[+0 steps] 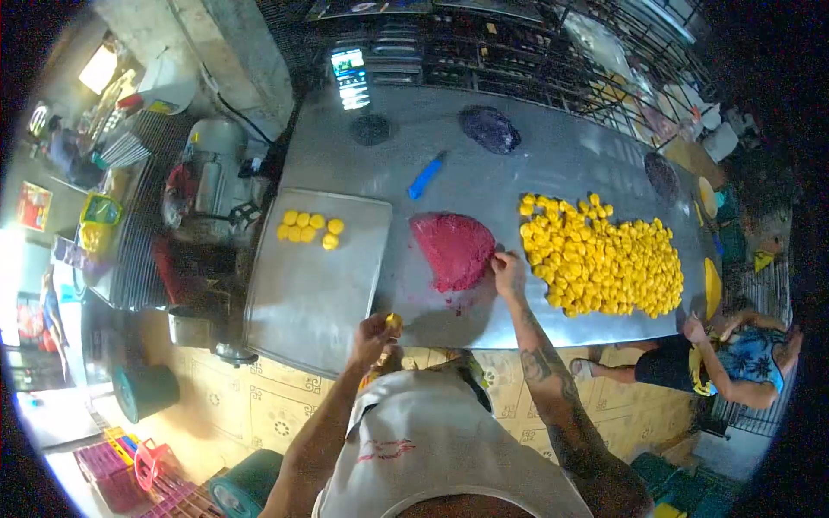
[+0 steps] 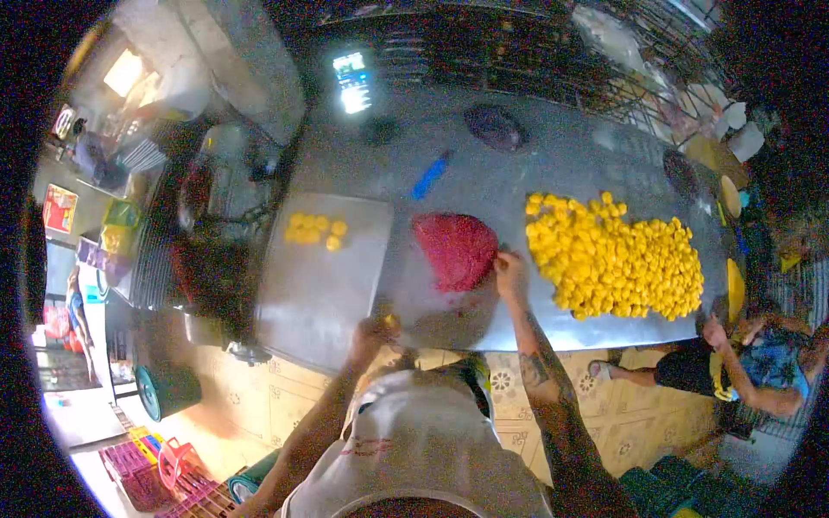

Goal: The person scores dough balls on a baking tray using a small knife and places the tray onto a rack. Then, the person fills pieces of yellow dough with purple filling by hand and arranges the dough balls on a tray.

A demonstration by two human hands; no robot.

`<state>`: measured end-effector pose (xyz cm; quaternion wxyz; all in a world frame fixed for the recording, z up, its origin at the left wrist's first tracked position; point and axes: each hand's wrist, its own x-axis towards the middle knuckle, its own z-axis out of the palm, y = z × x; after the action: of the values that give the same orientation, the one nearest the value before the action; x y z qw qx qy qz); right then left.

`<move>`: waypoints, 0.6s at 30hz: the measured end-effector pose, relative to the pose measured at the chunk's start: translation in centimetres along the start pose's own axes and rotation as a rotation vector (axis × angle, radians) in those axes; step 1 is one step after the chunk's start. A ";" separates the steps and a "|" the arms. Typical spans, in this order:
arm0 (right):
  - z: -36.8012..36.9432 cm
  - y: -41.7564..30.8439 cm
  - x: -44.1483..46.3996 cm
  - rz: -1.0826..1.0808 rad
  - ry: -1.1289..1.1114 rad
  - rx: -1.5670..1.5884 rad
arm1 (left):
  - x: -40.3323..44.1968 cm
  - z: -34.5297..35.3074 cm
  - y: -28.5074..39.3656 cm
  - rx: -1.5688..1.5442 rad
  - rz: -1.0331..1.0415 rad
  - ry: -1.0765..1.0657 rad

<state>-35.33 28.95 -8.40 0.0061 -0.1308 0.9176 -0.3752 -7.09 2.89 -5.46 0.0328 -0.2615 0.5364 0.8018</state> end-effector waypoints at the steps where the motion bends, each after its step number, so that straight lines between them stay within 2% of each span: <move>1: 0.0 0.2 -0.1 -0.040 -0.008 -0.019 | 0.3 0.3 -0.3 -0.110 0.111 0.002; 2: -0.2 0.6 0.1 -0.086 -0.015 -0.037 | 0.6 0.3 -0.4 -0.113 0.123 0.002; 4: -0.8 0.3 -0.1 -0.128 -0.013 -0.035 | 0.2 1.5 1.6 0.404 0.144 0.102; 5: -0.9 0.1 -0.2 -0.156 -0.016 -0.030 | -0.1 2.5 1.9 0.402 0.153 0.114; 7: -1.5 -0.2 -0.1 -0.164 -0.063 -0.005 | -0.5 4.5 1.8 0.142 0.114 0.235; 8: -2.0 -0.1 -0.2 -0.158 -0.108 0.011 | -0.8 5.2 1.6 0.142 0.118 0.245; 9: -2.4 0.2 -0.1 -0.164 -0.112 0.016 | -1.0 5.9 1.3 0.009 0.092 0.210; 10: -2.7 0.6 0.3 -0.166 -0.234 0.080 | -1.1 6.7 0.9 -0.124 0.068 0.172; 11: -3.2 1.0 0.7 -0.164 -0.357 0.143 | -1.1 7.7 0.4 -0.125 0.071 0.178; 12: -3.7 1.4 1.4 -0.166 -0.363 0.145 | -1.3 9.0 -0.2 -0.101 0.073 0.207; 14: -5.0 1.7 2.9 -0.252 -0.994 0.191 | -1.6 11.0 -1.5 -0.049 0.077 0.267; 15: -5.9 0.8 2.5 -0.202 -1.109 0.247 | -1.5 11.3 -2.1 -0.048 0.079 0.274; 16: -6.8 -0.2 1.7 -0.206 -1.115 0.249 | -1.5 11.4 -2.8 0.028 0.042 0.256; 18: -7.9 -2.2 -1.0 -0.039 -1.031 0.425 | -1.5 12.4 -3.2 0.093 0.004 0.250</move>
<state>-34.69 33.11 -1.32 0.4735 -0.3102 0.6975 -0.4394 -9.47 15.51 -3.89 -0.0240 -0.3564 0.5733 0.7373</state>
